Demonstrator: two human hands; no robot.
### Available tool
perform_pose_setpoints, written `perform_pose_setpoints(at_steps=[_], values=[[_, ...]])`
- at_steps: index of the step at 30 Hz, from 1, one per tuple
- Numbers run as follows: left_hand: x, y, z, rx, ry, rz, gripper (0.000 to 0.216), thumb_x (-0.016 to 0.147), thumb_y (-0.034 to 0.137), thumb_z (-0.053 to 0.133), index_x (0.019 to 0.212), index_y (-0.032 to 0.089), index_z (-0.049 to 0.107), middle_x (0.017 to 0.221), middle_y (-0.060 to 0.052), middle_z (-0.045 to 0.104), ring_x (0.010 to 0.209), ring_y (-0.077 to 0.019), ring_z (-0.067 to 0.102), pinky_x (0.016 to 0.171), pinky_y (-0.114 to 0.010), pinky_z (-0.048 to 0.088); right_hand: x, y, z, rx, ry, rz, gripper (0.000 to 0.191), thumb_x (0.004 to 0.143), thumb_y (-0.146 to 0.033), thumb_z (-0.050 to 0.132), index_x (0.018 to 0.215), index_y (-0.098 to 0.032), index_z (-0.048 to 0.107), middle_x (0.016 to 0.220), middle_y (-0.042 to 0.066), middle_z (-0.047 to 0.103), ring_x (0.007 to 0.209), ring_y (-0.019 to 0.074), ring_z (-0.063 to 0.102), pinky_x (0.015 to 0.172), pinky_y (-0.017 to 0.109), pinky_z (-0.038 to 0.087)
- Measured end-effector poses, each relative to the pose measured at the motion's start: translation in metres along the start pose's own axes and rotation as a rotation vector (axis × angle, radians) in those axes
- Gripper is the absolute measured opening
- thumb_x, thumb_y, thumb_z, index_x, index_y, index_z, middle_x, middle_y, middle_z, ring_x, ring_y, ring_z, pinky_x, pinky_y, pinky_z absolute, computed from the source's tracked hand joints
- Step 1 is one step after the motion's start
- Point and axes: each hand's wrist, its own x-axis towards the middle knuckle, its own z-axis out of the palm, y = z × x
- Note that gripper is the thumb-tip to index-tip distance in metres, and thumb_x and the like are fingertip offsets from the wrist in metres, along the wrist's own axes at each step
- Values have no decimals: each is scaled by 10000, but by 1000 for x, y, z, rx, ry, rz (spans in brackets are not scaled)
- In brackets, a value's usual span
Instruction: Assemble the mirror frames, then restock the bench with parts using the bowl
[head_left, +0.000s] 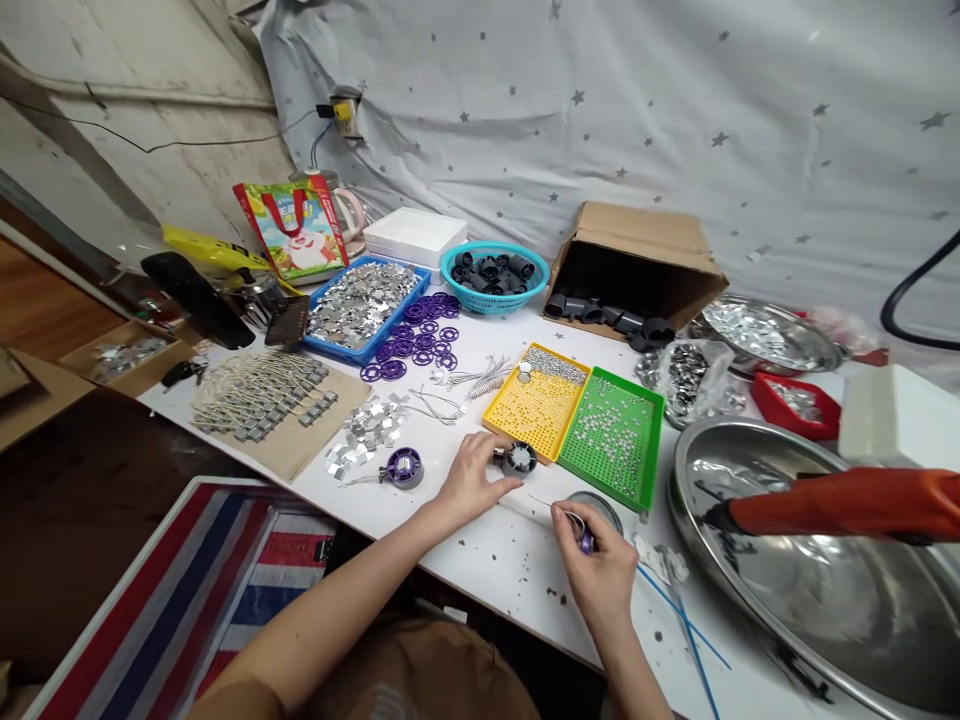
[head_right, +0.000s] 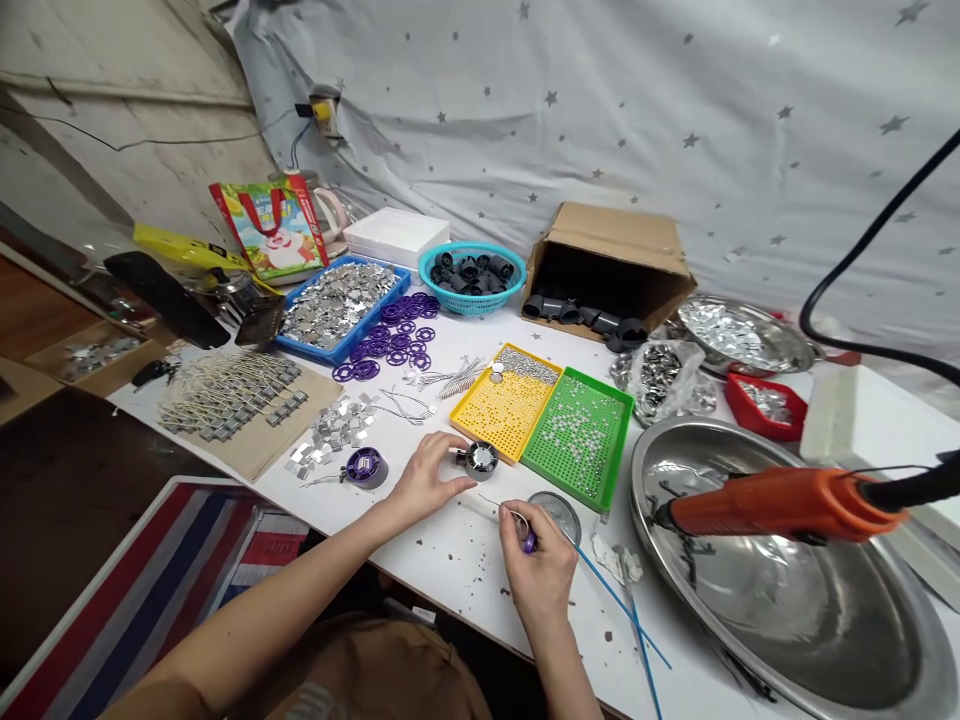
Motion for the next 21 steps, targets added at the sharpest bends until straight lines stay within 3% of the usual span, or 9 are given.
perform_pose_setpoints(at_steps=[5, 10, 13, 17, 21], values=[[13, -20, 19, 163, -34, 63, 662, 577, 188, 866, 1168, 208, 567, 1160, -93, 610, 1127, -304, 519, 955, -485, 444, 1, -4, -3, -72, 19, -100, 19, 839, -201, 631, 848, -206, 647, 761, -18, 662, 660, 102, 590, 658, 218, 458], [15, -27, 28, 152, -103, 60, 607, 638, 157, 821, 1180, 196, 552, 1165, -99, 627, 1116, -295, 553, 953, -470, 454, 3, -11, -7, -154, 48, -232, 51, 835, -152, 626, 864, -193, 626, 764, -8, 654, 668, 104, 583, 681, 225, 447], [-2, -26, 22, 132, -158, 76, 564, 646, 171, 818, 1147, 188, 559, 1111, -91, 643, 1052, -277, 584, 932, -454, 470, 4, -18, -11, -186, 17, -236, 45, 836, -153, 626, 853, -195, 619, 736, -18, 634, 623, 96, 548, 657, 226, 432], [-43, -22, 9, 141, -185, 114, 581, 649, 239, 836, 1150, 208, 544, 1087, -78, 641, 1013, -271, 590, 912, -459, 479, 3, -26, -13, -193, -119, -208, 34, 847, -183, 616, 815, -194, 614, 708, -24, 620, 633, 97, 559, 636, 220, 420], [-77, -21, -6, 183, -39, 262, 656, 715, 384, 794, 1251, 178, 478, 1199, -137, 568, 1147, -298, 503, 982, -487, 441, -1, -31, -9, -181, -248, -182, 76, 852, -197, 603, 776, -193, 605, 682, -31, 615, 624, 95, 570, 628, 216, 421]])
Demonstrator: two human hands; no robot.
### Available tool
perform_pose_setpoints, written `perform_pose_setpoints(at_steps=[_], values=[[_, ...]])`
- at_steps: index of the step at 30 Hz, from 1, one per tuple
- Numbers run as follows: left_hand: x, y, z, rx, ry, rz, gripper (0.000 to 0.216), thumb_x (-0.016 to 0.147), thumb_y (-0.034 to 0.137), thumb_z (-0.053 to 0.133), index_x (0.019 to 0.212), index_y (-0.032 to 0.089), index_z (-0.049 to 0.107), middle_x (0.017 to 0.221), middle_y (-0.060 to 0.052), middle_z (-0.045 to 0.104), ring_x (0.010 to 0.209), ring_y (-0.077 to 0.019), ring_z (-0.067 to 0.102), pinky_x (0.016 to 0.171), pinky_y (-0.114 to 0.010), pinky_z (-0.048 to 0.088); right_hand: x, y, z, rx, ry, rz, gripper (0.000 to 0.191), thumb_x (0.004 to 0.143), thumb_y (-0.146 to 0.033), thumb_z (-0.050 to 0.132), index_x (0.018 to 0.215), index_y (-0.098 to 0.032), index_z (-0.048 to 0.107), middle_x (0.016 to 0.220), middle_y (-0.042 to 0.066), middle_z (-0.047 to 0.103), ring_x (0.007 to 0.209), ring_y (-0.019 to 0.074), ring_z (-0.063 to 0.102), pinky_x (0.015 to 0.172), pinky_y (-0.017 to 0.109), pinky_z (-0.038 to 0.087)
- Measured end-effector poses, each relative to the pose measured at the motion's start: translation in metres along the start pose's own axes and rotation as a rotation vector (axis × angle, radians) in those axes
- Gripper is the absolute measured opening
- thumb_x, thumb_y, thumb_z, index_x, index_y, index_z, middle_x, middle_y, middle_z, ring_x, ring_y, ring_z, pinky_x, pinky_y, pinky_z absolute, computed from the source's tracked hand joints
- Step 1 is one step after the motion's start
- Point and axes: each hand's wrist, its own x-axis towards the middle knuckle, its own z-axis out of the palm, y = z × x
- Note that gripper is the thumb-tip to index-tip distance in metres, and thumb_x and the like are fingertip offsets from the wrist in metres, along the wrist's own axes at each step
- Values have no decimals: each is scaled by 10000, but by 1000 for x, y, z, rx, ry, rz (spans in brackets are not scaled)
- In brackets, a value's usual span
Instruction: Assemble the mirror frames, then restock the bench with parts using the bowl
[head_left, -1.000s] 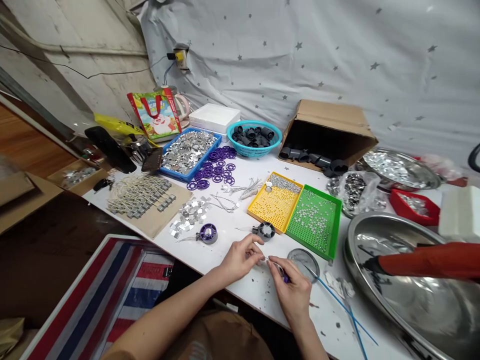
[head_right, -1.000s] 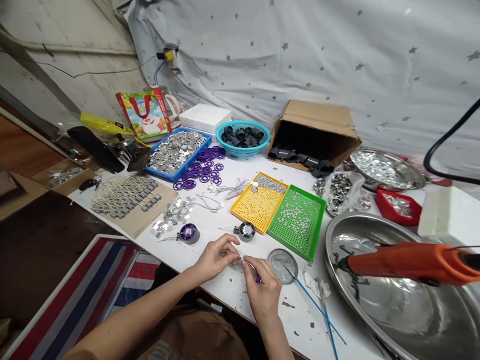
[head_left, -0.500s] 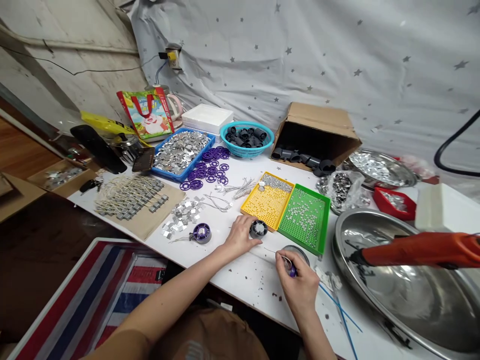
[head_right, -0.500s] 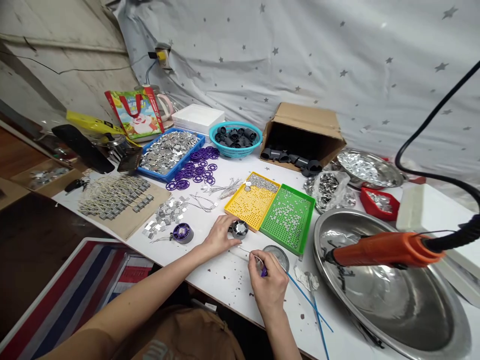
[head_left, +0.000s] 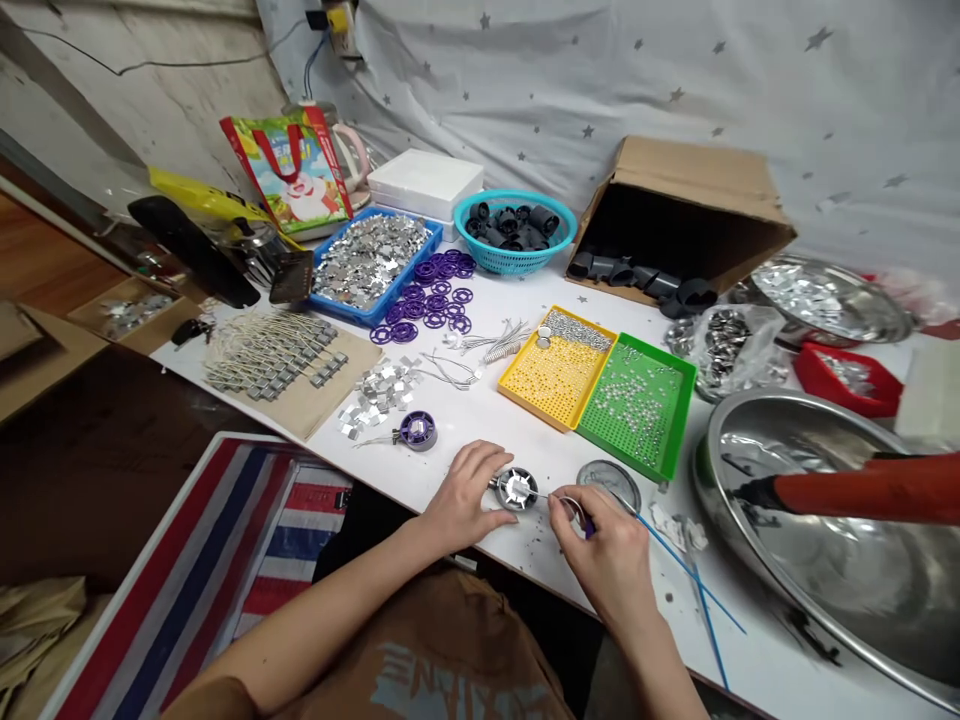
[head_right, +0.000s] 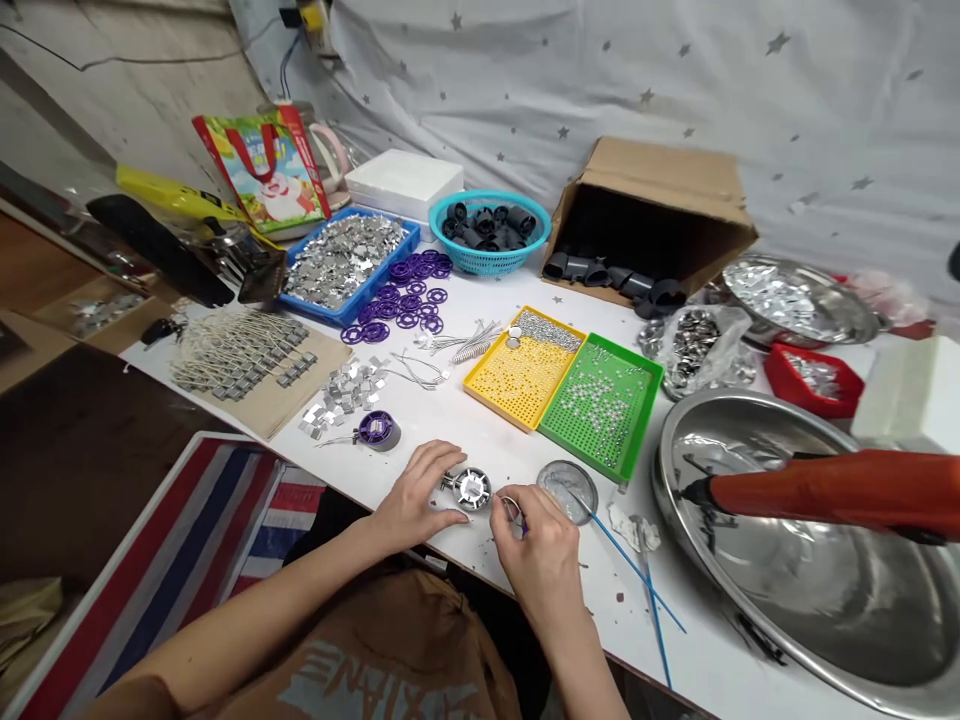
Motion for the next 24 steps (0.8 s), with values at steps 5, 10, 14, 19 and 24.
perform_pose_setpoints(at_steps=[5, 10, 14, 19, 24], values=[[-19, -3, -3, 185, 184, 58, 368, 831, 353, 686, 1117, 157, 562, 1014, -106, 604, 992, -247, 522, 871, -421, 482, 5, -3, 7, -24, -64, 11, 73, 848, -210, 599, 780, -189, 615, 692, -23, 632, 636, 107, 590, 630, 226, 428], [-22, -12, 4, 243, 172, 78, 212, 891, 289, 611, 1069, 172, 607, 926, -74, 656, 902, -219, 552, 789, -374, 484, 16, -6, 12, -51, -124, -19, 104, 850, -224, 586, 758, -187, 617, 639, -26, 610, 604, 116, 587, 611, 239, 424], [-22, -15, 5, 238, 111, 53, 145, 913, 234, 561, 1036, 188, 624, 919, -62, 672, 886, -214, 562, 794, -372, 469, 18, -8, 16, -95, -192, -13, 123, 855, -225, 567, 745, -193, 611, 631, -20, 605, 607, 129, 587, 613, 257, 419], [-17, -17, 4, 200, 48, 31, 124, 923, 211, 524, 973, 180, 633, 866, -57, 668, 839, -203, 559, 771, -359, 456, 22, -8, 20, -151, -243, -14, 134, 857, -230, 552, 737, -195, 600, 648, -4, 607, 628, 148, 582, 627, 281, 402], [-14, -17, 2, 138, 47, 2, 123, 922, 226, 531, 957, 181, 639, 885, -55, 672, 851, -196, 557, 791, -359, 450, 28, -6, 20, -195, -325, -39, 116, 847, -210, 555, 744, -190, 604, 657, 1, 610, 636, 150, 579, 627, 282, 386]])
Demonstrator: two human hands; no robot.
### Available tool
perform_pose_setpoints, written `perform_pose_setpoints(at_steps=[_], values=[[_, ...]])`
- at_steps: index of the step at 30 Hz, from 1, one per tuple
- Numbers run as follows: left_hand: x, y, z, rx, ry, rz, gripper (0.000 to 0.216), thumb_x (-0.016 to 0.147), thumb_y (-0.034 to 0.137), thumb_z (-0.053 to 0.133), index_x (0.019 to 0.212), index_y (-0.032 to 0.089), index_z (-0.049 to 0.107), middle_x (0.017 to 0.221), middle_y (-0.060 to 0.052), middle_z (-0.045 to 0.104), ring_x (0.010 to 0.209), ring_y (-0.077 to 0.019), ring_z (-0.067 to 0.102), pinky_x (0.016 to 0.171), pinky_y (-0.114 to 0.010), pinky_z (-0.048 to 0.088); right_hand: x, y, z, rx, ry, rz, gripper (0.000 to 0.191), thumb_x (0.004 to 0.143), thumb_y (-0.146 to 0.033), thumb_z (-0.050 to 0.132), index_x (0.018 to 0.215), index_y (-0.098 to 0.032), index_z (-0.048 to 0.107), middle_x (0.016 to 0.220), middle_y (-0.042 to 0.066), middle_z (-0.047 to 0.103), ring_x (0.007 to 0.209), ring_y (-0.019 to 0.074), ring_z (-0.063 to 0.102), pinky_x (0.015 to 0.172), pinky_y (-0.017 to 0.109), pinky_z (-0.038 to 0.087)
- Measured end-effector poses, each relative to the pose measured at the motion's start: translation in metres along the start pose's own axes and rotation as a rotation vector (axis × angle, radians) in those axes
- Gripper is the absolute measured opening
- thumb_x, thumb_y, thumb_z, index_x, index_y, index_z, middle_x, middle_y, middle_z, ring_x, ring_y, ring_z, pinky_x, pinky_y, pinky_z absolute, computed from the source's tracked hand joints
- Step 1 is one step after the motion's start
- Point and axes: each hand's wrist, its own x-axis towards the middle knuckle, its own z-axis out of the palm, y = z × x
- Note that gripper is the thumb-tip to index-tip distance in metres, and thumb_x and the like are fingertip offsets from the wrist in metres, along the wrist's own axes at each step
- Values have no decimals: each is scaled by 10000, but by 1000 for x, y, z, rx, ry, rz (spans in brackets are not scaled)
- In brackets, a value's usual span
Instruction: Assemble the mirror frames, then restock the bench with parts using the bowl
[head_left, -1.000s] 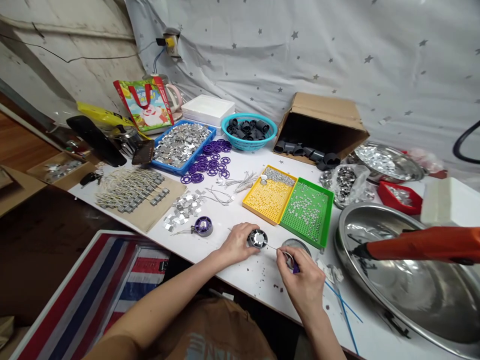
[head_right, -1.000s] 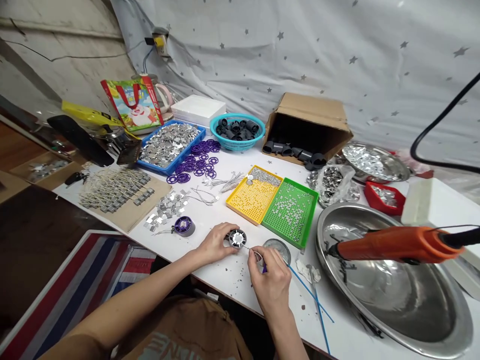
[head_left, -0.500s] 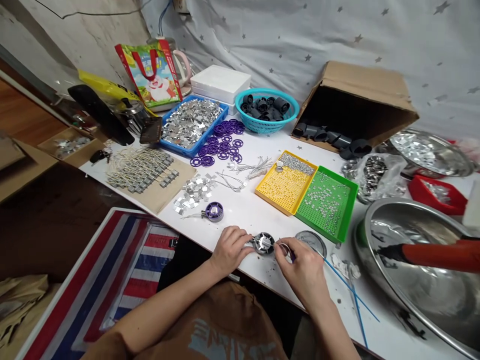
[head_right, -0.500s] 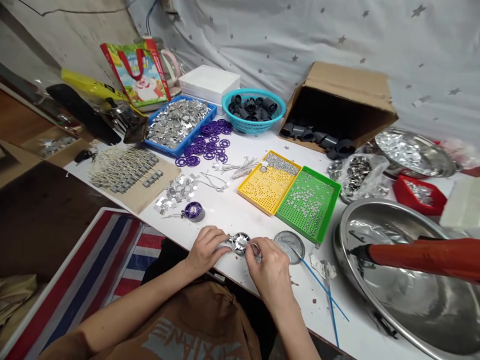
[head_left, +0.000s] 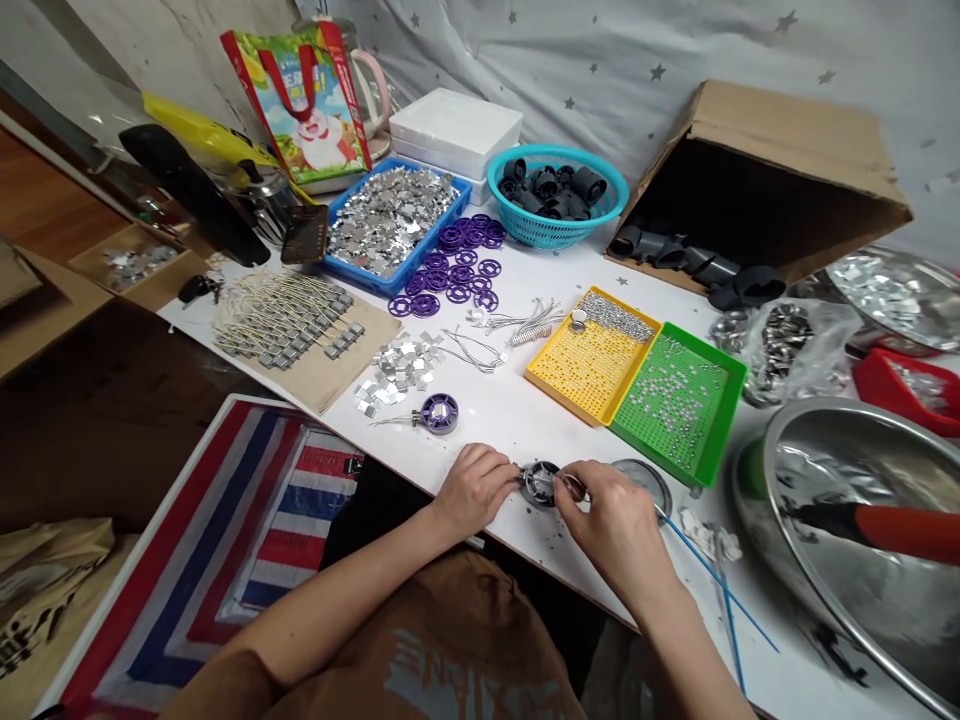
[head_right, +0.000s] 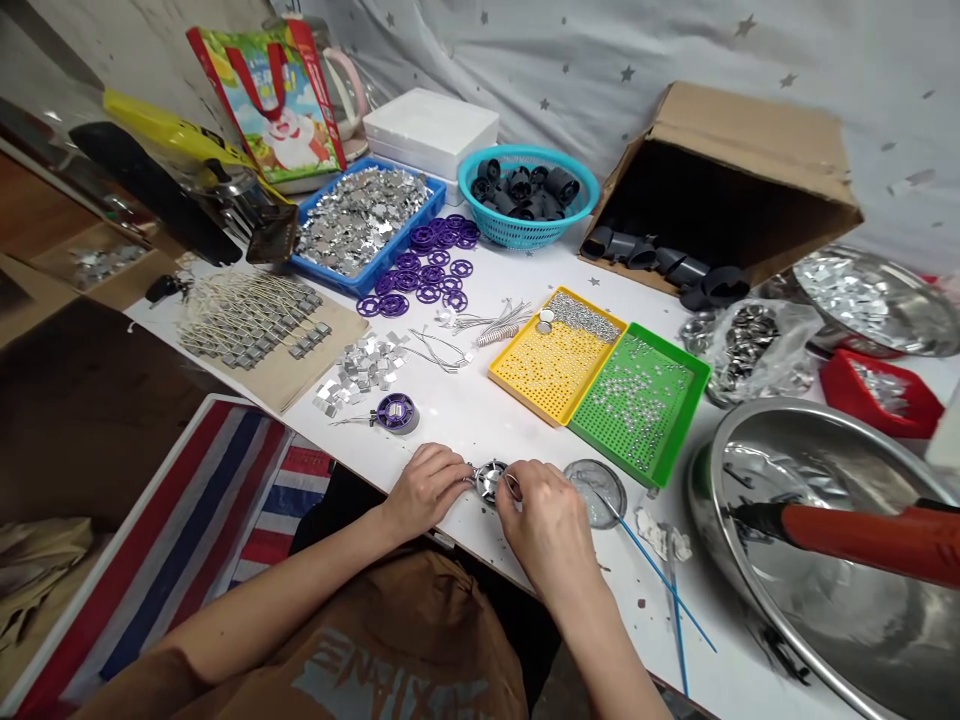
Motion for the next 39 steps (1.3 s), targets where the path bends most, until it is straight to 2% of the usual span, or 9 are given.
perform_pose_setpoints(at_steps=[6, 15, 22, 28, 39], values=[[2, 2, -5, -106, 55, -56, 137, 917, 253, 548, 963, 176, 653, 884, -63, 659, 846, -192, 546, 772, -346, 464, 7, 0, 1, -86, -50, -12, 139, 842, -226, 564, 709, -192, 587, 644, 8, 613, 631, 161, 586, 600, 286, 363], [3, 3, -6, -111, 69, -80, 169, 937, 199, 491, 941, 178, 658, 807, -57, 634, 799, -181, 533, 723, -313, 485, 13, -2, -9, -91, -81, -51, 142, 840, -221, 543, 709, -198, 593, 648, 9, 630, 614, 159, 601, 588, 286, 367], [2, 2, -3, -144, 25, -87, 172, 936, 195, 480, 922, 176, 650, 816, -58, 643, 799, -180, 556, 733, -316, 495, 15, -3, -1, -144, -78, -47, 156, 836, -215, 535, 684, -203, 566, 632, 12, 615, 607, 164, 588, 582, 293, 356], [4, 2, -3, -177, 12, -101, 135, 918, 200, 518, 900, 168, 648, 813, -60, 646, 803, -185, 556, 728, -317, 492, 16, -6, -7, -160, -92, -80, 170, 855, -226, 528, 691, -199, 564, 640, 14, 616, 618, 166, 597, 584, 289, 360], [4, 1, -3, -187, -13, -139, 155, 918, 243, 523, 891, 181, 662, 821, -63, 662, 814, -193, 570, 756, -334, 501, 18, -7, -12, -91, -171, -12, 218, 872, -296, 503, 691, -205, 582, 644, 21, 639, 586, 159, 586, 565, 288, 342]])
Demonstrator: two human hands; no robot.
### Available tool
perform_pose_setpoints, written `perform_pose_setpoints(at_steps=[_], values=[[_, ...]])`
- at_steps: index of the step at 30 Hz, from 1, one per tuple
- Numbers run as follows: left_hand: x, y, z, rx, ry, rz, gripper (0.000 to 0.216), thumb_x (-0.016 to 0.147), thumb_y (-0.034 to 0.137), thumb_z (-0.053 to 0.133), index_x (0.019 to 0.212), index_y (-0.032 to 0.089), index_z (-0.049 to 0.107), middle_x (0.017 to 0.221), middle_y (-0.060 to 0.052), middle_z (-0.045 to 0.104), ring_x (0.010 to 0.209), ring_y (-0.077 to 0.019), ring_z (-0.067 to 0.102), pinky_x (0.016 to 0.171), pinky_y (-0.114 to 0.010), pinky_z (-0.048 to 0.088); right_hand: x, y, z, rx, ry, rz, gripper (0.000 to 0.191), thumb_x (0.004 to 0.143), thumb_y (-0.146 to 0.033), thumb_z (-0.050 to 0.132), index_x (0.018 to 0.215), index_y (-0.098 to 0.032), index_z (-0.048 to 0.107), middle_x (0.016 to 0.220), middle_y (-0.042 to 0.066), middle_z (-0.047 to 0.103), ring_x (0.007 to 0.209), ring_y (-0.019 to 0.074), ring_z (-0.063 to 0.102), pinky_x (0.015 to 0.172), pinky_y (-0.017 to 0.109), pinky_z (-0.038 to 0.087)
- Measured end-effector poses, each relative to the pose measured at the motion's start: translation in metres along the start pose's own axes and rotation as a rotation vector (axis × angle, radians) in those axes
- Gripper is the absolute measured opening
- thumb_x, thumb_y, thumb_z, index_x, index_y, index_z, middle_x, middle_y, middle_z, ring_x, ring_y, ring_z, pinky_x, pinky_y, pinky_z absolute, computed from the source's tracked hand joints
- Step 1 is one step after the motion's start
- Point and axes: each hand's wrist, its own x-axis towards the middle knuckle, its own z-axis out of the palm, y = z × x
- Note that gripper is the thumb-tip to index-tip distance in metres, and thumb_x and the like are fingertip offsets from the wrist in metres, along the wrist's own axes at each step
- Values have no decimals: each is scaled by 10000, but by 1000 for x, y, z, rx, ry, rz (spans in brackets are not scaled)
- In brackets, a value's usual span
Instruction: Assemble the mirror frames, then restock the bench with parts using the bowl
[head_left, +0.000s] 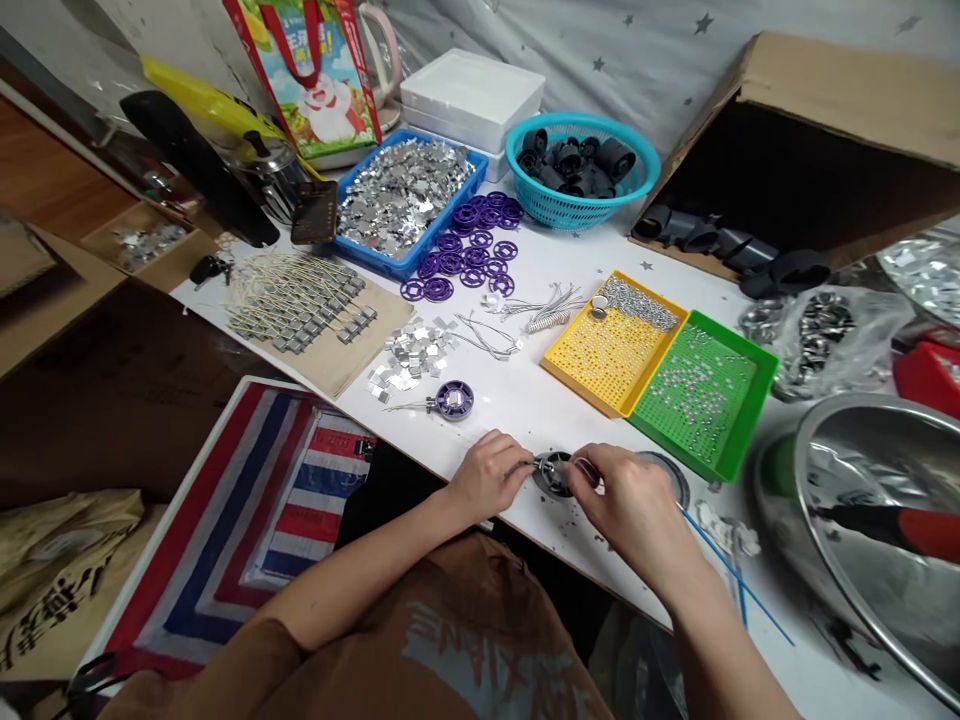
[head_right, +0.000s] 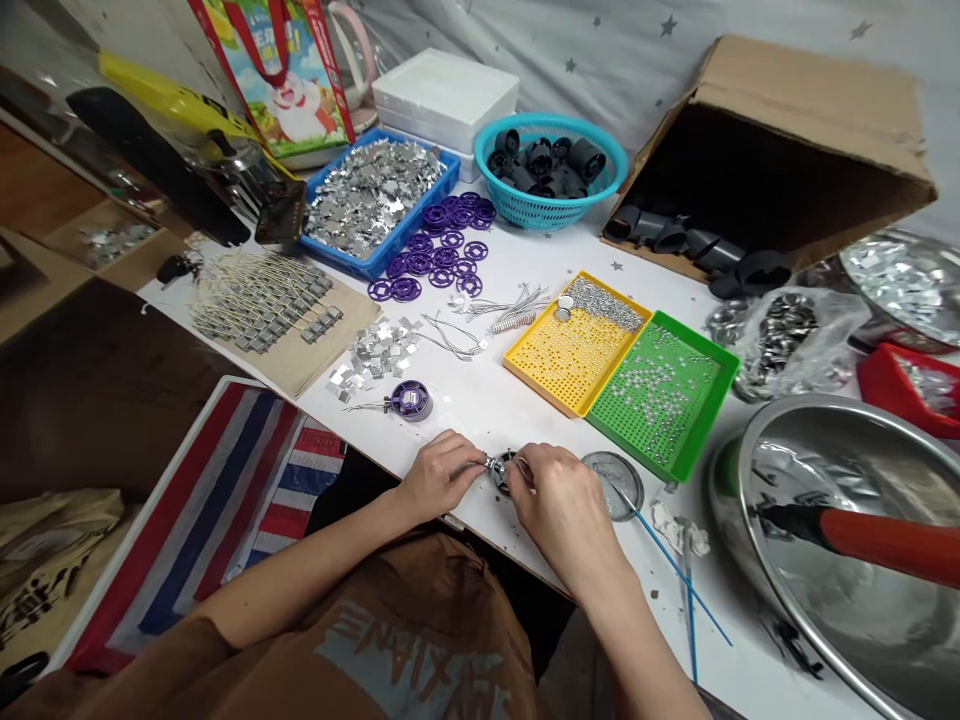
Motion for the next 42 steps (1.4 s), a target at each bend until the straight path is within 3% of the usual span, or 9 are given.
perform_pose_setpoints(at_steps=[9, 26, 37, 42], values=[[1, -1, 0, -31, 17, -11, 133, 905, 233, 553, 878, 171, 668, 823, -61, 668, 822, -194, 575, 768, -325, 493, 0, 0, 1, 86, -89, 119, 210, 854, -317, 533, 712, -206, 641, 642, 16, 660, 578, 163, 591, 570, 281, 347], [-2, -5, 3, -25, 52, -13, 91, 875, 225, 606, 868, 168, 676, 819, -49, 679, 808, -184, 589, 780, -315, 489, 0, -2, -6, 141, -98, 208, 229, 849, -361, 520, 751, -210, 660, 628, -3, 635, 571, 148, 541, 610, 272, 342], [-2, -4, 2, -22, 72, -16, 117, 874, 238, 599, 884, 166, 691, 827, -58, 635, 832, -185, 581, 786, -305, 503, 5, -2, 7, 89, -151, 209, 241, 865, -352, 506, 745, -207, 658, 652, 15, 660, 605, 167, 573, 612, 285, 332], [0, -5, -1, -89, 19, -46, 112, 877, 203, 579, 925, 164, 673, 881, -60, 678, 859, -182, 614, 816, -305, 503, 6, -4, 21, 11, -117, 110, 187, 870, -290, 536, 785, -181, 663, 753, 46, 686, 728, 200, 619, 653, 293, 370]])
